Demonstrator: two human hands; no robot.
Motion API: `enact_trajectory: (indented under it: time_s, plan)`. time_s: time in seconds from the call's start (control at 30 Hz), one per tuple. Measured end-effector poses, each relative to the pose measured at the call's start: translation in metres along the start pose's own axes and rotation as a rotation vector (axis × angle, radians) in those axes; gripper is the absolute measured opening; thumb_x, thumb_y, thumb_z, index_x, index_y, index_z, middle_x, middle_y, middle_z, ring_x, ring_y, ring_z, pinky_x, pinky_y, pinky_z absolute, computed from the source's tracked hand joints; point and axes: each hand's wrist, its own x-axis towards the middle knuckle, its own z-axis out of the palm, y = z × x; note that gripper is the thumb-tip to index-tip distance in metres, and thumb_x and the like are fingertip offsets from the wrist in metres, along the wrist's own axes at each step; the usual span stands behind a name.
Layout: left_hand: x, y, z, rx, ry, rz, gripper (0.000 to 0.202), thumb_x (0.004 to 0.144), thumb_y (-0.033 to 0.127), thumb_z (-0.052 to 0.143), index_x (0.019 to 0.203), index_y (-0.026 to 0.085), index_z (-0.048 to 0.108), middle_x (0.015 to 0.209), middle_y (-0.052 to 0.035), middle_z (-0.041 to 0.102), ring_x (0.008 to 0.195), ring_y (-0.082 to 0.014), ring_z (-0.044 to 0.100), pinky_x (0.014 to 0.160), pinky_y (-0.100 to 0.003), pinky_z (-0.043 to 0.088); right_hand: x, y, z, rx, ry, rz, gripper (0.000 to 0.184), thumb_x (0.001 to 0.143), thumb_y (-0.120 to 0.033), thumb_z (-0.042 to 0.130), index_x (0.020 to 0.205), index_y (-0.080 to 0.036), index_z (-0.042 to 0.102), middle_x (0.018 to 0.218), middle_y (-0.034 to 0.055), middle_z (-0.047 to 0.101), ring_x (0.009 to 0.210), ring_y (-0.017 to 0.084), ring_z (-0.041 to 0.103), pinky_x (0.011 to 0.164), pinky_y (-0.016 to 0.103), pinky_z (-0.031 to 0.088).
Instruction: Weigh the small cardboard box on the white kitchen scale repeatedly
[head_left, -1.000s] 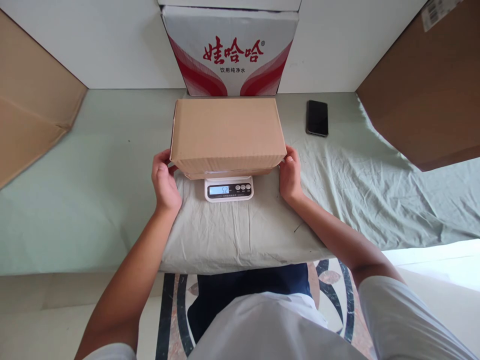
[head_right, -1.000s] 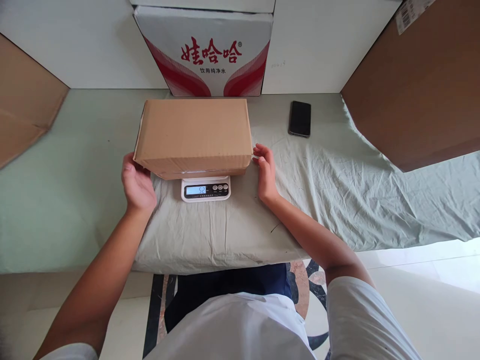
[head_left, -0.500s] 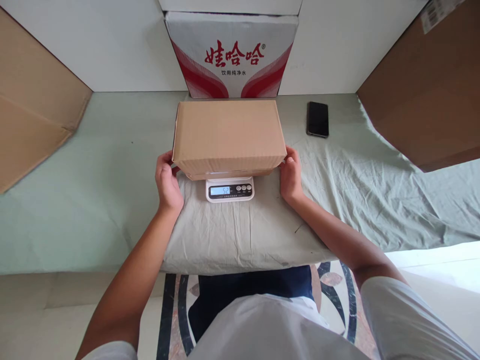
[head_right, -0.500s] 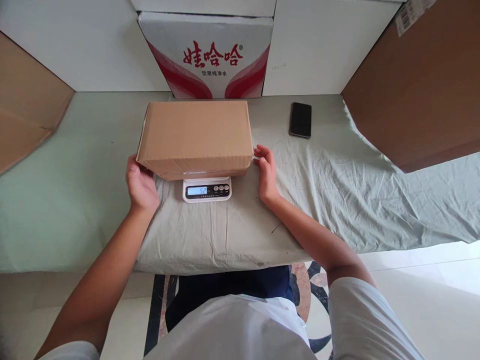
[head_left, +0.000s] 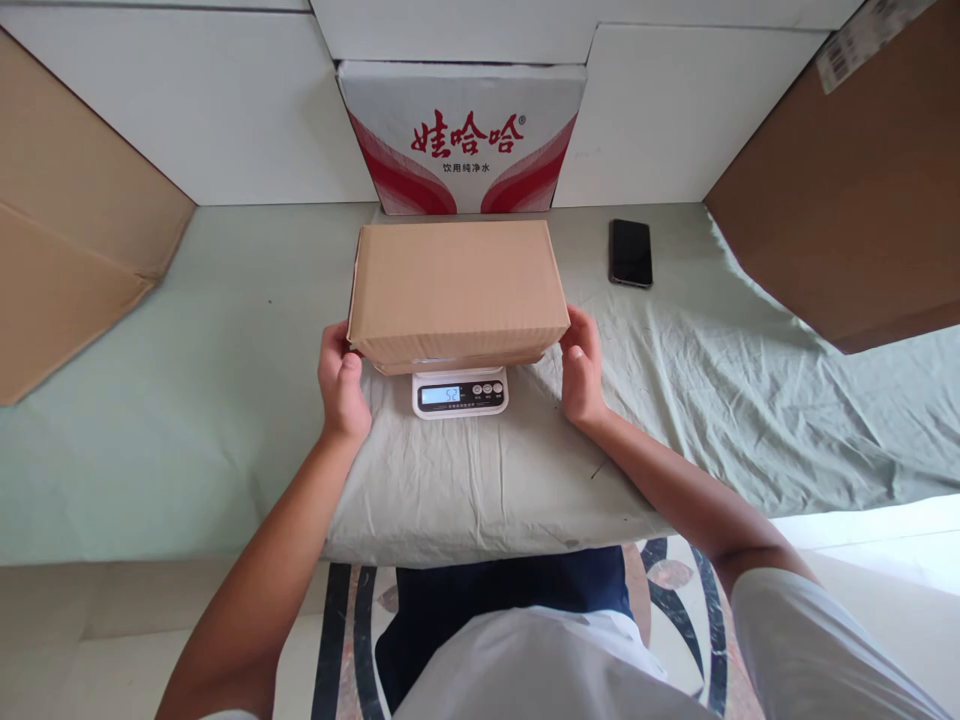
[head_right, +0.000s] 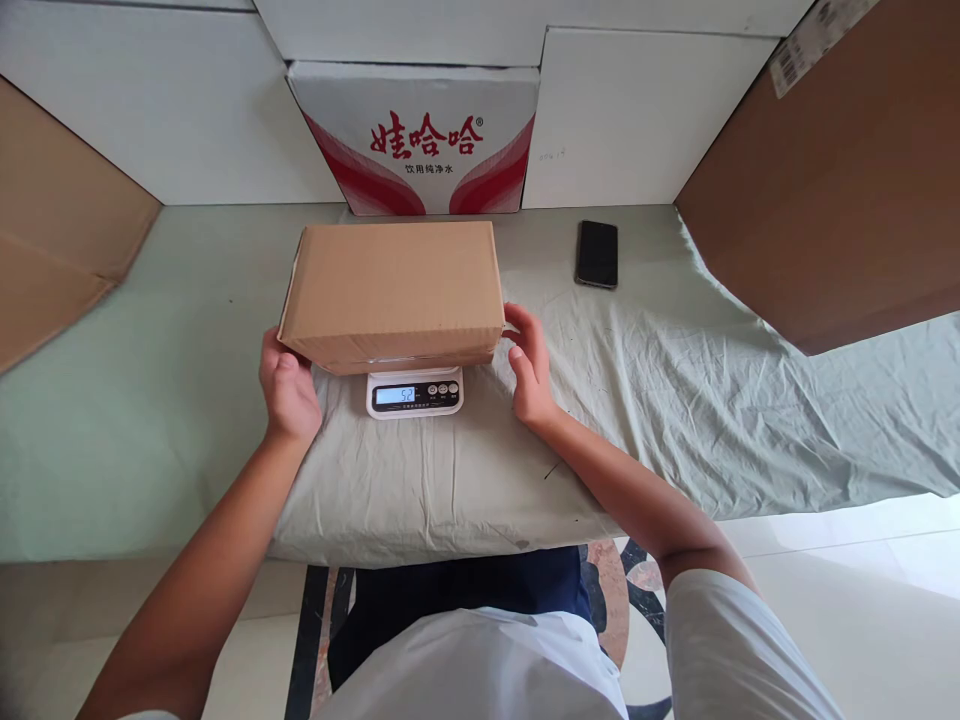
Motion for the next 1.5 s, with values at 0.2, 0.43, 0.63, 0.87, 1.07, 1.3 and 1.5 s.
enact_trajectory:
  time_s: [0.2, 0.43, 0.63, 0.87, 1.07, 1.3, 1.5]
  plan:
    - [0.000, -0.001, 0.001, -0.017, -0.077, 0.070, 0.061, 0.085, 0.073, 0.086, 0.125, 0.029, 0.072, 0.110, -0.0065, 0.067, 0.100, -0.0261, 0.067, 0.092, -0.040, 0.060, -0.001, -0.010, 0.003, -0.084, -0.115, -0.032, 0.075, 0.100, -0.075, 0.066, 0.164, -0.043, 0.046, 0.168, 0.0101, 0.060, 0.150, 0.037, 0.063, 0.112, 0.061, 0.066]
    - [0.003, 0.023, 0.009, 0.030, -0.117, 0.109, 0.054, 0.087, 0.059, 0.093, 0.125, 0.031, 0.067, 0.113, -0.0071, 0.066, 0.114, -0.0283, 0.071, 0.101, -0.043, 0.065, 0.007, -0.038, 0.001, -0.201, -0.125, -0.109, 0.086, 0.095, -0.067, 0.078, 0.168, -0.044, 0.039, 0.166, 0.0114, 0.055, 0.151, 0.037, 0.059, 0.117, 0.064, 0.064]
    - [0.042, 0.042, 0.018, -0.010, -0.150, 0.183, 0.065, 0.080, 0.055, 0.101, 0.131, 0.037, 0.065, 0.129, -0.0059, 0.065, 0.128, -0.0289, 0.070, 0.103, -0.045, 0.071, 0.061, -0.051, -0.006, -0.231, -0.140, -0.248, 0.101, 0.092, -0.078, 0.079, 0.173, -0.047, 0.028, 0.175, 0.0083, 0.045, 0.168, 0.039, 0.046, 0.135, 0.068, 0.053]
    - [0.117, -0.012, 0.063, 0.027, -0.118, 0.120, 0.067, 0.076, 0.048, 0.101, 0.125, 0.036, 0.058, 0.143, -0.0083, 0.066, 0.140, -0.0337, 0.066, 0.107, -0.051, 0.072, 0.145, 0.034, 0.022, -0.259, -0.056, -0.197, 0.115, 0.089, -0.090, 0.072, 0.180, -0.047, 0.015, 0.185, 0.0089, 0.038, 0.177, 0.040, 0.034, 0.142, 0.072, 0.042]
    - [0.131, -0.071, 0.085, -0.011, -0.066, -0.051, 0.069, 0.071, 0.047, 0.100, 0.123, 0.026, 0.060, 0.137, -0.0169, 0.069, 0.141, -0.0388, 0.067, 0.116, -0.058, 0.065, 0.152, 0.084, 0.050, -0.223, 0.048, -0.048, 0.111, 0.089, -0.087, 0.073, 0.178, -0.038, 0.028, 0.177, 0.0133, 0.048, 0.172, 0.041, 0.040, 0.145, 0.073, 0.034]
    - [0.130, -0.083, 0.082, 0.013, -0.068, -0.054, 0.060, 0.078, 0.039, 0.099, 0.125, 0.024, 0.066, 0.134, -0.0164, 0.071, 0.140, -0.0374, 0.069, 0.121, -0.058, 0.063, 0.144, 0.096, 0.054, -0.214, 0.031, 0.058, 0.108, 0.084, -0.080, 0.081, 0.172, -0.036, 0.036, 0.175, 0.0133, 0.051, 0.172, 0.038, 0.039, 0.148, 0.066, 0.031]
    - [0.132, -0.087, 0.082, 0.037, -0.072, -0.061, 0.055, 0.081, 0.034, 0.094, 0.127, 0.024, 0.067, 0.139, -0.0166, 0.072, 0.138, -0.0367, 0.071, 0.123, -0.059, 0.060, 0.149, 0.108, 0.051, -0.256, 0.003, 0.068, 0.108, 0.090, -0.081, 0.075, 0.176, -0.036, 0.031, 0.177, 0.0136, 0.049, 0.172, 0.037, 0.040, 0.149, 0.066, 0.030]
